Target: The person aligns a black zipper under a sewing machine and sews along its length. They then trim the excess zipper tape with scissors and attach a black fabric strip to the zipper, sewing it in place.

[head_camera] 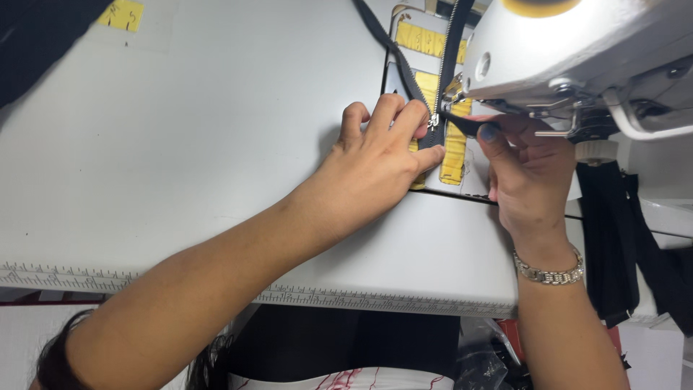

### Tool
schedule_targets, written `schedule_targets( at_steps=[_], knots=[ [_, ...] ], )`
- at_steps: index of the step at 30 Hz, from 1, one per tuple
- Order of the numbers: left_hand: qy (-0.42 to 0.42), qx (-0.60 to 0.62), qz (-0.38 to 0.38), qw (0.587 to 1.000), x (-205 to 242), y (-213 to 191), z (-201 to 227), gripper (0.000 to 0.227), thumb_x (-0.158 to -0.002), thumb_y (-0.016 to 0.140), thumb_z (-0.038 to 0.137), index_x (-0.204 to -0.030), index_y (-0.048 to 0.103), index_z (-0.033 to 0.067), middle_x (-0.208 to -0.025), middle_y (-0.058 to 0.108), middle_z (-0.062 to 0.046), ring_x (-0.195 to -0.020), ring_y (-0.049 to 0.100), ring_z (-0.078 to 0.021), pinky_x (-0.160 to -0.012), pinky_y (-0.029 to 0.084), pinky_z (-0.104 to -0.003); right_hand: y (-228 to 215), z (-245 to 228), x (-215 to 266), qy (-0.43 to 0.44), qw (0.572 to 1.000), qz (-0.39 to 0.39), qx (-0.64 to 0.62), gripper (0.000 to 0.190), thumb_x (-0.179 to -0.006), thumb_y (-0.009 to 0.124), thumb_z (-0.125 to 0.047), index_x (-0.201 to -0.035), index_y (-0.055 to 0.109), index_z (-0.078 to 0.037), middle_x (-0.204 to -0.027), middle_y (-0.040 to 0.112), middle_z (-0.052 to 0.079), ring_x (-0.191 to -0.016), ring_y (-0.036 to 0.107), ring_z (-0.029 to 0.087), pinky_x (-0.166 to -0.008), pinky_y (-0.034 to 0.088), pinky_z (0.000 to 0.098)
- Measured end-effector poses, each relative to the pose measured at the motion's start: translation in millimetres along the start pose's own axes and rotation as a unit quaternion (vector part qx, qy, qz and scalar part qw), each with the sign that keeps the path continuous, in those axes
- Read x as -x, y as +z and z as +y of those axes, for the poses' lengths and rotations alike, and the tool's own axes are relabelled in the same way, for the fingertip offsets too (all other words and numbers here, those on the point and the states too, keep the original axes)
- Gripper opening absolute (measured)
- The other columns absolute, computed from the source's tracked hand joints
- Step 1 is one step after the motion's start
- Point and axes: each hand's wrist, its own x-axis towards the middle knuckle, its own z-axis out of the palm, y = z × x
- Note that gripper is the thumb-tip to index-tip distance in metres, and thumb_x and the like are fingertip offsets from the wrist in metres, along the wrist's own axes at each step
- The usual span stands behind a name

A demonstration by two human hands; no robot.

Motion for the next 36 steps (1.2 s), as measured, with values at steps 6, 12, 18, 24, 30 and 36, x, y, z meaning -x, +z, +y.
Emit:
schedule_targets(
  at_steps=[6,12,18,24,30,36],
  knots=[
    [-0.002,0.002,0.0,1.0,0,6,-2,0.027,-0.094,0.049,0.006,-0.104,0.068,0.0237,-0.11,0.04,-0.009,-0.106,0.038,-0.0331,-0.088,0.037,-0.054,8,0,9,-0.044,0.999,0.012,0.025,0.017,-0.104,0.07,-0.017,-0.113,0.071,-0.003,-0.108,0.075,0.01,-0.039,0.042,0.008,-0.037,0.028,0.0185],
    [-0.006,-0.001,0.042,0.999,1,11,-3,0.028,-0.095,0.052,0.009,-0.102,0.072,0.0267,-0.107,0.041,-0.007,-0.103,0.039,-0.0318,-0.082,0.038,-0.051,10,-1,13,-0.147,0.985,-0.046,0.081,0.007,-0.107,0.068,0.002,-0.113,0.069,0.003,-0.118,0.073,0.017,-0.117,0.07,0.023,-0.107,0.056,0.0306],
    [-0.027,0.023,-0.021,0.999,0,10,-2,0.045,-0.099,0.041,0.015,-0.123,0.069,0.0405,-0.116,0.041,-0.01,-0.107,0.038,-0.0352,-0.085,0.036,-0.056,3,-2,14,-0.145,0.975,-0.126,0.111,0.009,-0.104,0.065,-0.001,-0.111,0.069,0.002,-0.119,0.073,0.018,-0.115,0.072,0.024,-0.091,0.061,0.0257],
    [0.001,0.114,-0.098,0.989,-3,-16,-8,0.046,-0.09,0.05,0.001,-0.102,0.075,0.0374,-0.109,0.038,-0.005,-0.106,0.037,-0.0315,-0.091,0.031,-0.057,-2,-2,10,-0.218,0.948,-0.124,0.194,0.008,-0.099,0.073,0.0,-0.106,0.073,-0.004,-0.116,0.077,0.011,-0.099,0.074,0.016,-0.067,0.05,0.0199],
    [-0.019,0.111,0.096,0.989,-16,-7,-7,0.011,-0.093,0.054,0.01,-0.096,0.061,0.0181,-0.109,0.046,-0.004,-0.106,0.045,-0.0253,-0.083,0.029,-0.05,0,-3,14,-0.333,0.901,-0.12,0.251,0.014,-0.096,0.07,0.008,-0.107,0.074,0.001,-0.117,0.076,0.017,-0.107,0.075,0.027,-0.095,0.058,0.0334],
    [-0.016,-0.181,0.203,0.962,-17,7,6,0.013,-0.091,0.062,0.019,-0.089,0.067,0.0301,-0.123,0.062,0.0,-0.12,0.055,-0.0214,-0.095,0.026,-0.043,1,-4,16,-0.377,0.876,-0.106,0.28,0.011,-0.097,0.071,0.007,-0.106,0.073,0.001,-0.113,0.076,0.014,-0.099,0.074,0.025,-0.082,0.057,0.0324]
  ],
)
